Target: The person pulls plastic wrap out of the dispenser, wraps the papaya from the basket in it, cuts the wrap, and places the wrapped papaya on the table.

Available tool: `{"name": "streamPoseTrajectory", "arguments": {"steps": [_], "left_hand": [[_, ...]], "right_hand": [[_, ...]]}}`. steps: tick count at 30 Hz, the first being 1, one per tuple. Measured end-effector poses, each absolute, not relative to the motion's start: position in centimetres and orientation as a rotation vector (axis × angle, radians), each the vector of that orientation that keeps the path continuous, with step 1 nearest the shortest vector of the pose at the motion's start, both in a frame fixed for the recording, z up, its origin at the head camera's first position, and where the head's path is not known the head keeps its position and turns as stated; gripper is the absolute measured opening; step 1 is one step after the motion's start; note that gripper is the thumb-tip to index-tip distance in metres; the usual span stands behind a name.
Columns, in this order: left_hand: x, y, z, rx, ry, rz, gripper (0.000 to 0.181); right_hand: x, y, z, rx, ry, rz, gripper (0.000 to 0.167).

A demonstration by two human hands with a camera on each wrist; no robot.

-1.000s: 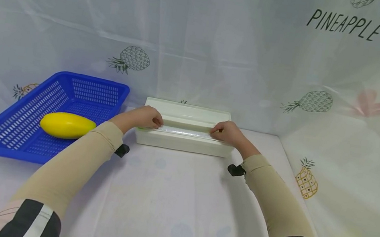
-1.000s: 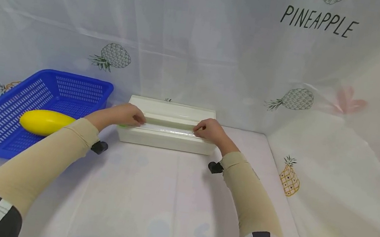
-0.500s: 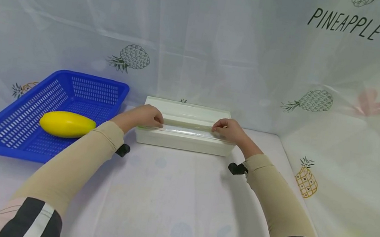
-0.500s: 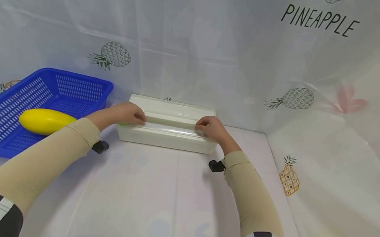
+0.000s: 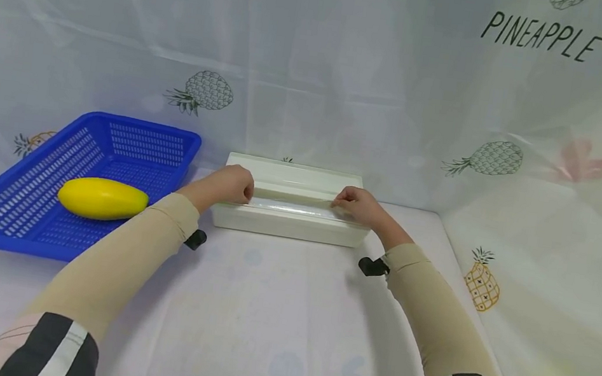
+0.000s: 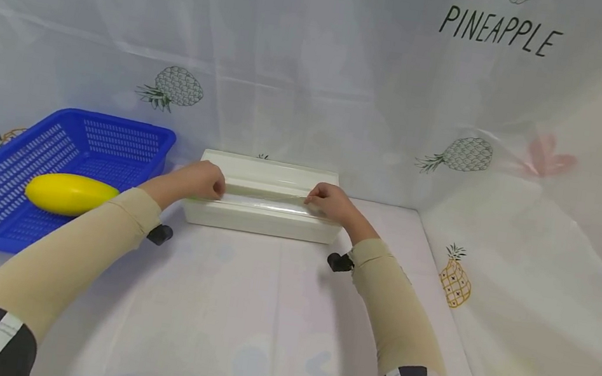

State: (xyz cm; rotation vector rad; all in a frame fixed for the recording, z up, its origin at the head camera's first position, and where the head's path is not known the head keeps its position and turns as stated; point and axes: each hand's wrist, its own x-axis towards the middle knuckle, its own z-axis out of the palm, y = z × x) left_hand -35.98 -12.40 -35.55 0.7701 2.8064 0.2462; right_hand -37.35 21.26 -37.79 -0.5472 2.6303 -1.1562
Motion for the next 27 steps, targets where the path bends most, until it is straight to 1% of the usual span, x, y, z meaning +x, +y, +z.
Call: {"name": "streamPoseTrajectory", "arguments": {"steps": [5,14,21,27], "left_hand": [[-35.7,-13.0,-35.2,0.755,2.817,0.263,0.008],[-36.0,-13.5,-33.3,0.655,2.797,0.397,0.01],[-36.2,-13.8,-33.0,0.586,2.749,0.517,0.012],[-35.7,-13.7,-32.6,0.589,2.745,0.518,0.013]], "right_hand": [[-37.3,21.2,-37.8,-0.573,2.619,-1.18,0.016],[-37.3,21.1,-37.8,-0.562,2.622,-1.167,0.015],[-36.8,21.0,-37.1,-0.583,2.605,-1.173,0.015],[-36.8,21.6,-36.5,-0.621,2.594,-1.084,0.016]]}}
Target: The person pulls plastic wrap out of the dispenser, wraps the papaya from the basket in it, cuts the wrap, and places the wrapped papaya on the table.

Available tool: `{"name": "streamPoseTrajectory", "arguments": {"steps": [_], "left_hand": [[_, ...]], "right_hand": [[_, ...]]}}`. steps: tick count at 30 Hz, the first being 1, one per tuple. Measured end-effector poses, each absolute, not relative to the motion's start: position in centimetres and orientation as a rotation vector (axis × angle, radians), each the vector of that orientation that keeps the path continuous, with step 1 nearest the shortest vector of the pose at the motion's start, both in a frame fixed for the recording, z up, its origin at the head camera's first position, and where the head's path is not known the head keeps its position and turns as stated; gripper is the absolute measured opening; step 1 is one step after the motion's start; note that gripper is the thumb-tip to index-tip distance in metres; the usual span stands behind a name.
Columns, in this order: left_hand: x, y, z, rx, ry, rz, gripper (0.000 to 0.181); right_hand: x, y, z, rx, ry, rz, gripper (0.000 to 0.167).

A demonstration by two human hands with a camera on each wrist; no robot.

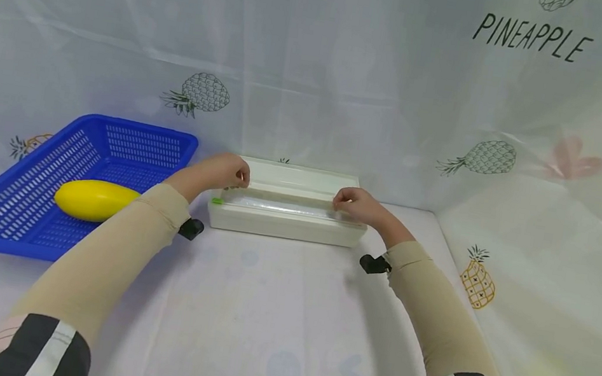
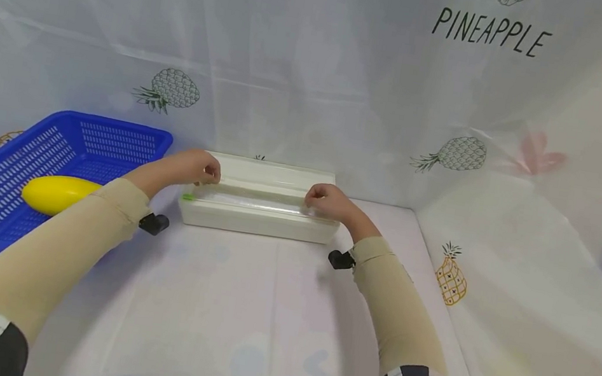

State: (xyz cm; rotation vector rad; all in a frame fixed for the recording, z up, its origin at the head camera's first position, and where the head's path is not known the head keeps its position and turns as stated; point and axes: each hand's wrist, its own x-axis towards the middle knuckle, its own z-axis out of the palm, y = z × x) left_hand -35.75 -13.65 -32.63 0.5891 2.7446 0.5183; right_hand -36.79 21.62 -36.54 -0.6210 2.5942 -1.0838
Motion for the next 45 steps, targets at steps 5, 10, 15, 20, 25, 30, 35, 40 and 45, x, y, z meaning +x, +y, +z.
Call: {"name": "streamPoseTrajectory", "arguments": {"steps": [5,10,15,20,25,30,35,40,45], "left_hand": [[-34.8,-13.7,-32.7,0.652,2.765,0.46,0.016],[-33.9,-14.0,-33.4,0.781,2.795,0.354,0.016],[-33.0,-14.0,-34.1,0.852,2.802,0.322,0.018],[-32.4,-14.3,-34.2,0.832,2.82,0.301,0.028],[-32.3,-14.4,-34.3,0.82,2.832,0.346,0.029],[-32.5,-14.6,-34.5,0.835,2.833,0.387,0.022],[-32.6,-14.6,-34.5,0.827,2.842,0.433,0.021],[-32.7,-14.6,-34.4,0.814,2.868,0.444,0.02],[-32.9,-14.7,-34.2,0.793,2.871,0.47,0.018]], "right_hand": [[-35.9,22.1,-36.3,-0.639,2.574,-1.056,0.015],[-34.7,22.5,-36.3,-0.653,2.587,-1.038,0.013],[-34.1,22.8,-36.6,-0.645,2.607,-1.054,0.012],[-34.2,22.8,-36.8,-0.665,2.569,-1.138,0.019],[-34.7,22.6,-36.7,-0.663,2.573,-1.086,0.027],[-35.1,22.7,-36.1,-0.615,2.566,-0.954,0.02],[-35.5,22.9,-36.0,-0.568,2.546,-0.923,0.017],[-35.8,22.9,-36.4,-0.56,2.551,-0.952,0.014],[-36.1,22.8,-36.9,-0.549,2.599,-0.948,0.014]]}}
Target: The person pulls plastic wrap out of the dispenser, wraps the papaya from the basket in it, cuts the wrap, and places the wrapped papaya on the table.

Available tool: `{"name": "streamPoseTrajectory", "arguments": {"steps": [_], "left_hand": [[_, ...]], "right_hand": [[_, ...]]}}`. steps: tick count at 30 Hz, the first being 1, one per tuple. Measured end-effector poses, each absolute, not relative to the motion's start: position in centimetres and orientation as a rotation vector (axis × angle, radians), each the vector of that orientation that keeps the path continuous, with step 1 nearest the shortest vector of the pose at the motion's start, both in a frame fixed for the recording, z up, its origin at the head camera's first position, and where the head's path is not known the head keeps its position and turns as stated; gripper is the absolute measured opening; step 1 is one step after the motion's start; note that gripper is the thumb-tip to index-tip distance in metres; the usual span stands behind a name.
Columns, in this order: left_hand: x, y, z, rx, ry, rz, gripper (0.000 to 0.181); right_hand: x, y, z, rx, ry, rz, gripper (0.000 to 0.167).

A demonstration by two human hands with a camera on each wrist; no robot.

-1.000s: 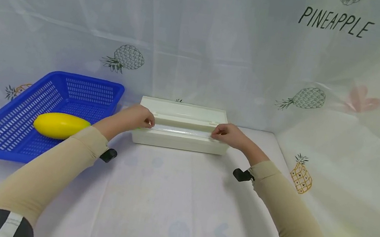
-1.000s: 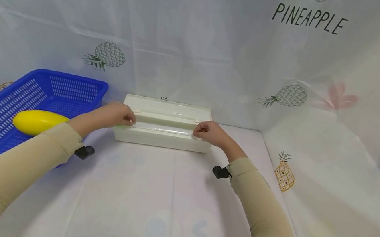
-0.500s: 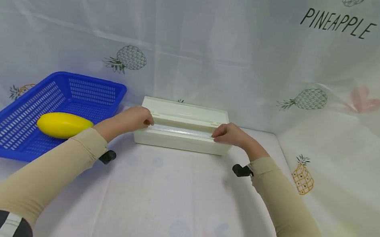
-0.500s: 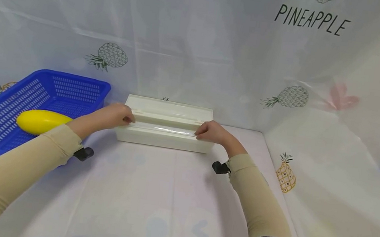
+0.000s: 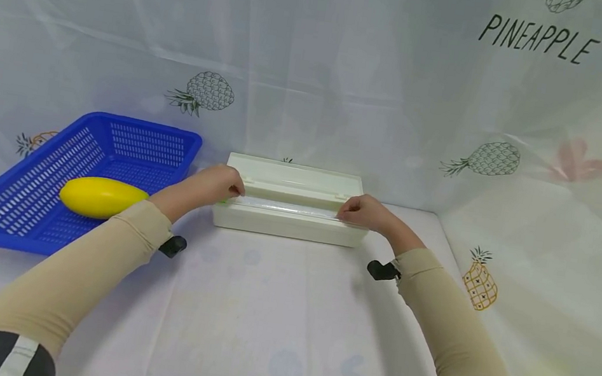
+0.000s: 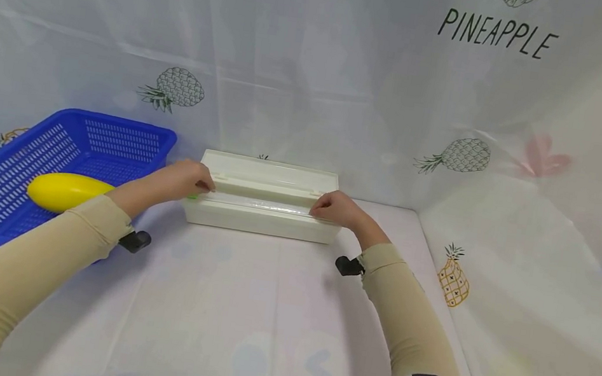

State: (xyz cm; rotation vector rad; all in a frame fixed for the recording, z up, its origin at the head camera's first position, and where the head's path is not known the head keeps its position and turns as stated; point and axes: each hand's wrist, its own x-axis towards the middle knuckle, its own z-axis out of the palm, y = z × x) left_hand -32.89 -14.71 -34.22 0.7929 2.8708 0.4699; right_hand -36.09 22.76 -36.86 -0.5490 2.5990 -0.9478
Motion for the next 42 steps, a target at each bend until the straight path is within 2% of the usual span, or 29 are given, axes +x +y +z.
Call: {"name": "streamPoseTrajectory", "arguments": {"steps": [13,23,28,34,42], "left_hand": [[-33.8,-15.4,-33.4,0.675,2.827,0.664,0.019],[-33.6,-15.6,-32.6,0.686,2.855,0.698,0.019],[-33.4,-15.7,-32.7,0.69,2.866,0.682,0.019],[-33.1,-15.7,-32.6,0.694,2.873,0.675,0.019],[-33.2,-15.7,-32.1,0.69,2.881,0.698,0.02]], "right_hand": [[-36.0,22.3,-36.1,-0.524,2.684,-1.079,0.021],[-35.9,22.7,-35.3,-0.552,2.68,-1.067,0.019],[-35.7,23.1,-35.7,-0.559,2.677,-1.05,0.024],[-35.5,23.3,-36.3,-0.53,2.747,-1.03,0.014],[-34.9,23.4,-36.3,-0.462,2.847,-1.008,0.017]]}}
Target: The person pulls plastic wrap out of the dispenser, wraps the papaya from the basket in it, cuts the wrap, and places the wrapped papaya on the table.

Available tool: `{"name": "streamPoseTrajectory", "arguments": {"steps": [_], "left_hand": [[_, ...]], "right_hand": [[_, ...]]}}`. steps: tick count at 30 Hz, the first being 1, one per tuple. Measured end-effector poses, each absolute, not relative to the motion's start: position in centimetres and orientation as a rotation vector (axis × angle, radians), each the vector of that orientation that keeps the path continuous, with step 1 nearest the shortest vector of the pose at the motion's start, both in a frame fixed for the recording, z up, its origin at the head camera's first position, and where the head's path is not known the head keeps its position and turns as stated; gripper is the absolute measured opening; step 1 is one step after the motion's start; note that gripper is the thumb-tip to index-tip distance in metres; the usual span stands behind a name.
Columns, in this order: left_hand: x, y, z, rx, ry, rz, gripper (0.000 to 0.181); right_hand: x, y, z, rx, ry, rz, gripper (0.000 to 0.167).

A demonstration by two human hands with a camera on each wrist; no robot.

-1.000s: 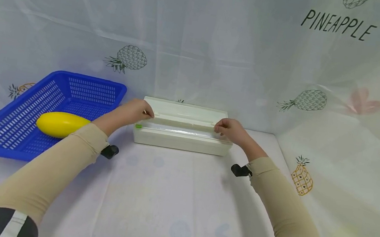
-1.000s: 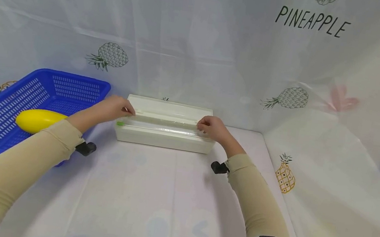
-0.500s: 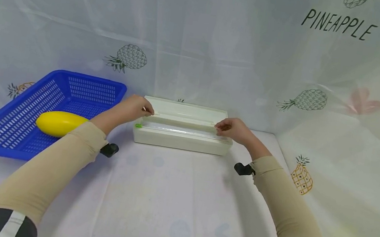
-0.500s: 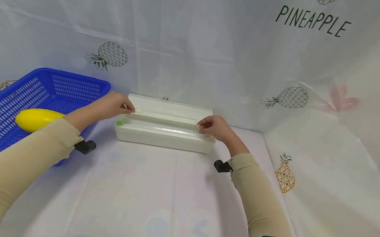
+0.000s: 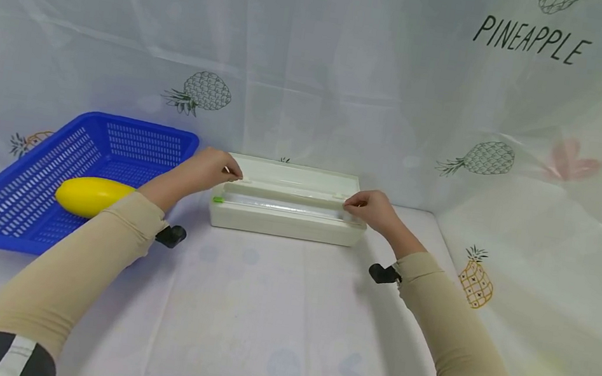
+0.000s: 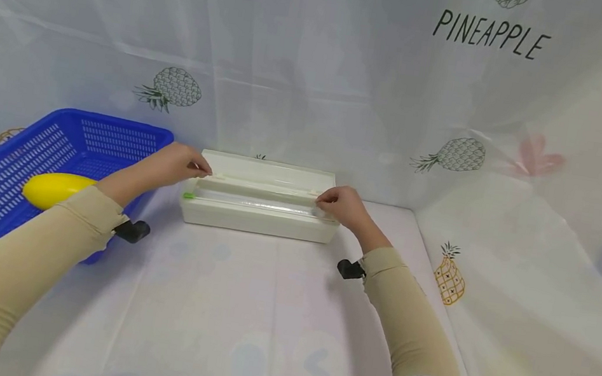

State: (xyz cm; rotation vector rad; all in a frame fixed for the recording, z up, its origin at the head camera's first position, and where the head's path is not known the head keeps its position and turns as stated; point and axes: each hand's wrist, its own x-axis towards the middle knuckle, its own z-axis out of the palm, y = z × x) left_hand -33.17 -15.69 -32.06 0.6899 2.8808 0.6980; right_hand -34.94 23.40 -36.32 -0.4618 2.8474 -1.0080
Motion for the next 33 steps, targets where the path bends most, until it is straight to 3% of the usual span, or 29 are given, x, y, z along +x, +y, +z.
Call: {"name": "streamPoseTrajectory", "arguments": {"steps": [20,33], "left_hand": [[-33.3,-15.7,-30.5,0.616,2.914,0.741,0.022],[-32.9,-16.3,-29.3,0.542,2.912,0.853,0.024]], "right_hand": [[-34.9,24.3,-35.7,-0.344,2.733,-1.446,0.028],[-35.0,24.1,-34.5,-0.288,2.682,-1.639,0.024]]}}
